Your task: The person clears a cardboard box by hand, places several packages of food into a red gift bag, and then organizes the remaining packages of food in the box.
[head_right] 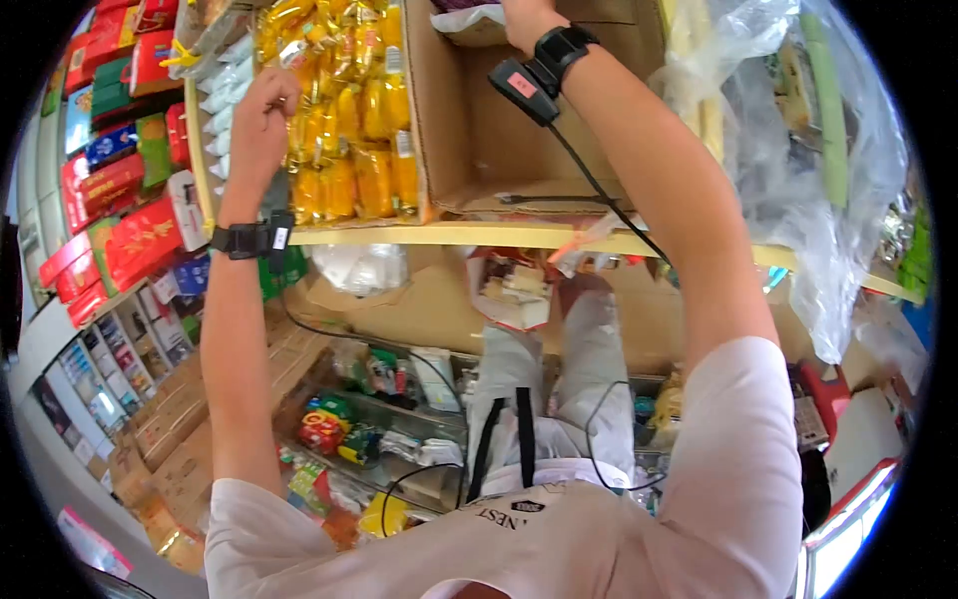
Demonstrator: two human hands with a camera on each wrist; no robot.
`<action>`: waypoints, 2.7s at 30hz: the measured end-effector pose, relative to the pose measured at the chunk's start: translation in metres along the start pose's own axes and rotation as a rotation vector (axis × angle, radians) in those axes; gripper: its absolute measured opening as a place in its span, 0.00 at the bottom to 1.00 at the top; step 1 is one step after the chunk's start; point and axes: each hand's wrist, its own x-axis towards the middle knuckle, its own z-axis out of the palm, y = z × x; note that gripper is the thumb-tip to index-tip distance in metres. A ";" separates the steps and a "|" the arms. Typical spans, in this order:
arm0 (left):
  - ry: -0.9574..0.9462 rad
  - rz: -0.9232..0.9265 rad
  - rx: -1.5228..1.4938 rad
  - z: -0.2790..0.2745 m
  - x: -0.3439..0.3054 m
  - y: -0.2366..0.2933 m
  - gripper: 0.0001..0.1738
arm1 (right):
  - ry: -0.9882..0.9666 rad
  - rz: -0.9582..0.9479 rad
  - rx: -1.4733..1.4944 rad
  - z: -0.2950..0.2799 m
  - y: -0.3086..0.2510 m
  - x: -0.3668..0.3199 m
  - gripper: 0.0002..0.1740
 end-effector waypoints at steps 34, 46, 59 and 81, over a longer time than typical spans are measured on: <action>-0.342 -0.810 -0.622 0.373 -0.434 0.028 0.14 | -0.177 1.277 -0.517 -0.233 0.265 -0.439 0.25; 0.049 -1.238 -0.733 0.535 -0.446 0.005 0.34 | -0.724 0.471 -1.736 -0.253 0.399 -0.359 0.39; -0.124 -1.390 -0.318 0.605 -0.461 0.018 0.37 | -0.903 0.359 -1.975 -0.278 0.457 -0.354 0.41; 0.205 -1.461 -0.630 0.529 -0.449 0.017 0.28 | -0.611 0.071 -1.596 -0.271 0.400 -0.393 0.32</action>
